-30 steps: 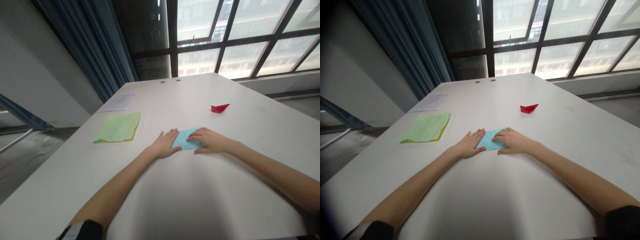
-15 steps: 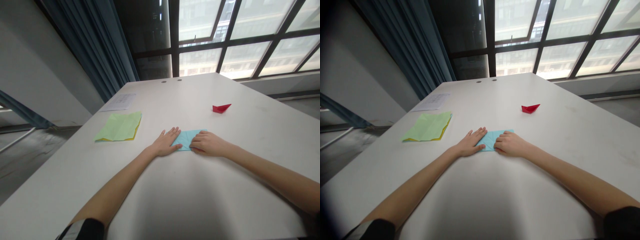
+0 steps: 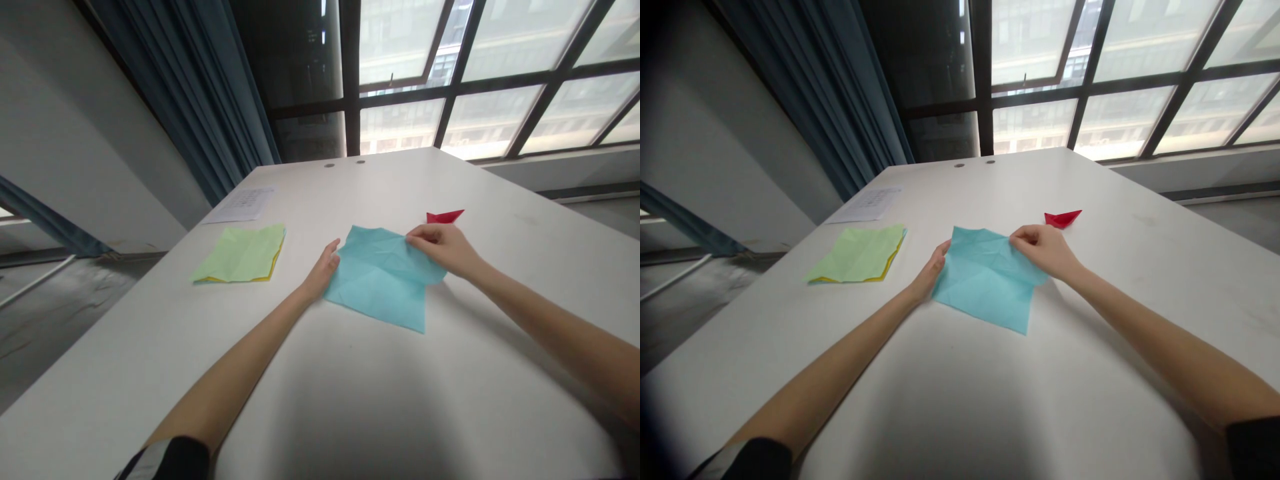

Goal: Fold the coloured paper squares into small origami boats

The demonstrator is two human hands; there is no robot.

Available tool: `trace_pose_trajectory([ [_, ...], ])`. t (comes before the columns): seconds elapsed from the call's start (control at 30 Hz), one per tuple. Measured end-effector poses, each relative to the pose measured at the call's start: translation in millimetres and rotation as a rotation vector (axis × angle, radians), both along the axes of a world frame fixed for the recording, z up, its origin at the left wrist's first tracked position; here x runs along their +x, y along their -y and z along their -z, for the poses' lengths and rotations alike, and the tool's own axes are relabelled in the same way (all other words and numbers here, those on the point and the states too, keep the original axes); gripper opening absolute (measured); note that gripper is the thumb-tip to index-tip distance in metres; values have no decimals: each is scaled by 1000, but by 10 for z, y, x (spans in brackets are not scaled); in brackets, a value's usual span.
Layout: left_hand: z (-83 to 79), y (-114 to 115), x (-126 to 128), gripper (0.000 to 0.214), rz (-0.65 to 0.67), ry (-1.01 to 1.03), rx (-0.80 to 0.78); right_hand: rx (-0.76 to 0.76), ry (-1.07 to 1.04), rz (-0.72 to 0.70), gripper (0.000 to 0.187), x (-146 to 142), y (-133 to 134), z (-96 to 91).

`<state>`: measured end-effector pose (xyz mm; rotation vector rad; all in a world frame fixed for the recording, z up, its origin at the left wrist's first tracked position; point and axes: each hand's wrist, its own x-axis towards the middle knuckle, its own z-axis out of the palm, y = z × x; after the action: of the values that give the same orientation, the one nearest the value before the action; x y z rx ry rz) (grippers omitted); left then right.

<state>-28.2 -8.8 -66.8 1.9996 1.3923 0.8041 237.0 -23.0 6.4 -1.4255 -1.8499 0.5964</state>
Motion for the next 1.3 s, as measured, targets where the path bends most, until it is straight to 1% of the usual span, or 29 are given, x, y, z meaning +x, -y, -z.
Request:
trace_pose_trajectory([
  [0.1, 38, -50, -28, 59, 76, 154, 35, -203, -309, 146, 20, 152, -191, 69],
  [0.17, 67, -81, -39, 60, 35, 210, 33, -337, -442, 194, 18, 234, -298, 185],
  [0.23, 86, -94, -31, 62, -47, 209, 39, -441, -489, 210, 17, 289, -375, 327],
  [0.27, 88, -90, -18, 65, -95, 179, 55, -470, -490, 208, 16, 308, -402, 393],
  [0.33, 78, -64, 20, 73, -195, 53, 115, -444, -463, 192, 15, 331, -434, 496],
  [0.4, 58, -25, 62, 84, -264, -123, 164, -402, -418, 187, 23, 344, -446, 543],
  [0.43, 47, -5, 81, 90, -278, -208, 172, -401, -408, 187, 29, 347, -447, 548],
  [0.5, 32, 27, 110, 98, -263, -346, 156, -447, -413, 180, 39, 350, -443, 539],
  [0.63, 26, 51, 133, 103, -223, -490, 107, -569, -443, 129, 58, 365, -427, 527],
  [0.7, 31, 45, 131, 100, -252, -513, 89, -628, -474, 80, 66, 386, -418, 532],
  [0.73, 34, 39, 128, 98, -272, -519, 82, -658, -487, 48, 67, 399, -413, 533],
  [0.8, 40, 26, 119, 90, -296, -532, 66, -714, -489, -30, 60, 422, -402, 532],
  [0.87, 44, 14, 108, 80, -297, -547, 53, -748, -479, -123, 47, 435, -391, 532],
  [0.93, 40, 5, 95, 71, -287, -546, 50, -736, -470, -196, 37, 434, -384, 539],
  [1.03, 17, -2, 81, 60, -275, -506, 54, -667, -425, -227, 32, 418, -380, 547],
  [1.13, -14, -2, 80, 50, -273, -452, 38, -610, -341, -231, 34, 403, -373, 527],
  [1.2, -26, -1, 83, 44, -272, -416, 34, -582, -294, -258, 37, 397, -365, 504],
  [1.3, -23, 1, 86, 41, -269, -342, 40, -563, -312, -321, 42, 387, -356, 492],
])
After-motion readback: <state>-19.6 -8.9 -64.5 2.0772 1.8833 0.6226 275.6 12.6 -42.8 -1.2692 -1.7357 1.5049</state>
